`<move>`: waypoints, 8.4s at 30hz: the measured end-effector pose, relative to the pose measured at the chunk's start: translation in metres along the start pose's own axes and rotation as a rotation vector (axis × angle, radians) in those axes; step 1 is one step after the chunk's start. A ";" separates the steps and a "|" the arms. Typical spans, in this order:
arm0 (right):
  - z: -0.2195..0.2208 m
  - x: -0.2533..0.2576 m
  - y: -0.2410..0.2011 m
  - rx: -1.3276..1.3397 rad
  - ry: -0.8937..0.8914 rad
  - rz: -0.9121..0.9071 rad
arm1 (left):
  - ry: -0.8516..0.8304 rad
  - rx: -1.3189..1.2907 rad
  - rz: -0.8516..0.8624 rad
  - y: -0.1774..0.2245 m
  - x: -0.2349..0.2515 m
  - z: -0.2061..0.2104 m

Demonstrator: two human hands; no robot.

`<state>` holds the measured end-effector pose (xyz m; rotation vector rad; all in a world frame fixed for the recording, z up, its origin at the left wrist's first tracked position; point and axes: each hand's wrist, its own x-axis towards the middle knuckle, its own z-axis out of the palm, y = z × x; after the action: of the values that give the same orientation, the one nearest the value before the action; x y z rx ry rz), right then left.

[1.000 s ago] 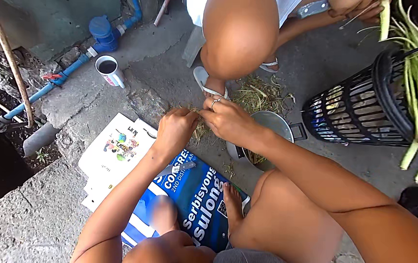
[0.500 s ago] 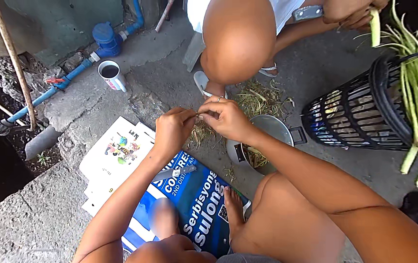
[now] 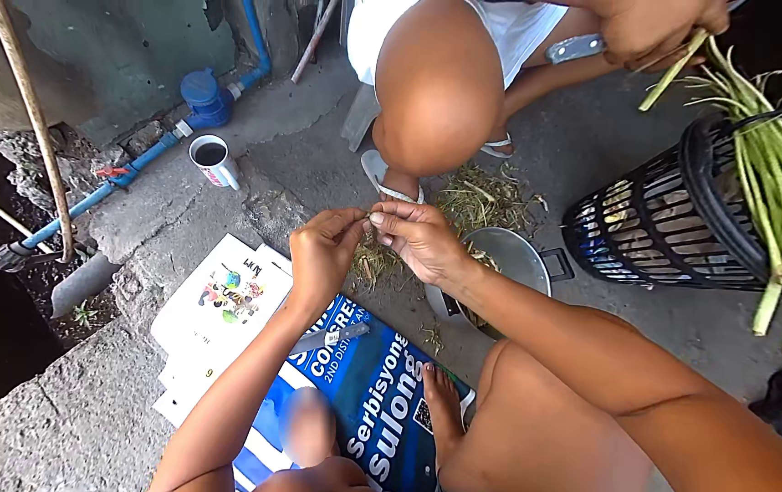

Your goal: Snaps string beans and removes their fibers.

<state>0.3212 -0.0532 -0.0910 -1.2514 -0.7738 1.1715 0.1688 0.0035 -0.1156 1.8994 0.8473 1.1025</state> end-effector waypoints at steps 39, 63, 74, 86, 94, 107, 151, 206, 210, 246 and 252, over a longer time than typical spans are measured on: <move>-0.025 0.011 0.011 -0.885 -0.143 -0.607 | -0.149 0.255 0.147 -0.008 -0.003 -0.014; -0.026 0.007 -0.026 -0.355 -0.275 0.037 | -0.046 0.324 0.468 -0.011 0.002 -0.025; -0.011 0.000 -0.015 -0.163 -0.112 -0.020 | -0.038 0.249 0.303 0.000 -0.002 -0.018; -0.031 0.007 -0.044 0.007 0.054 -0.252 | -0.163 0.243 0.314 -0.007 -0.006 -0.028; -0.076 0.005 -0.095 -0.112 0.013 -0.258 | -0.183 0.218 0.254 -0.011 -0.006 -0.031; -0.095 -0.001 -0.111 -0.050 -0.158 -0.200 | -0.145 0.271 0.081 -0.034 -0.002 -0.035; -0.034 -0.020 -0.054 -0.978 -0.273 -0.711 | -0.327 -0.282 0.020 0.004 0.005 -0.026; -0.100 0.058 0.042 -0.772 0.333 0.360 | 0.468 -0.470 -0.240 -0.052 0.029 -0.098; -0.109 0.060 0.043 -1.063 0.141 0.291 | 0.407 -0.394 -0.225 -0.050 0.027 -0.109; -0.012 0.011 -0.019 -0.777 -0.124 -0.612 | -0.090 -0.272 0.067 -0.011 0.010 -0.020; -0.012 0.008 -0.027 -0.886 -0.052 -0.706 | -0.054 -0.089 0.131 -0.011 0.011 -0.021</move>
<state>0.3405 -0.0473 -0.0686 -1.4387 -1.7104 0.2516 0.1525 0.0241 -0.1136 1.9235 0.6412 1.1421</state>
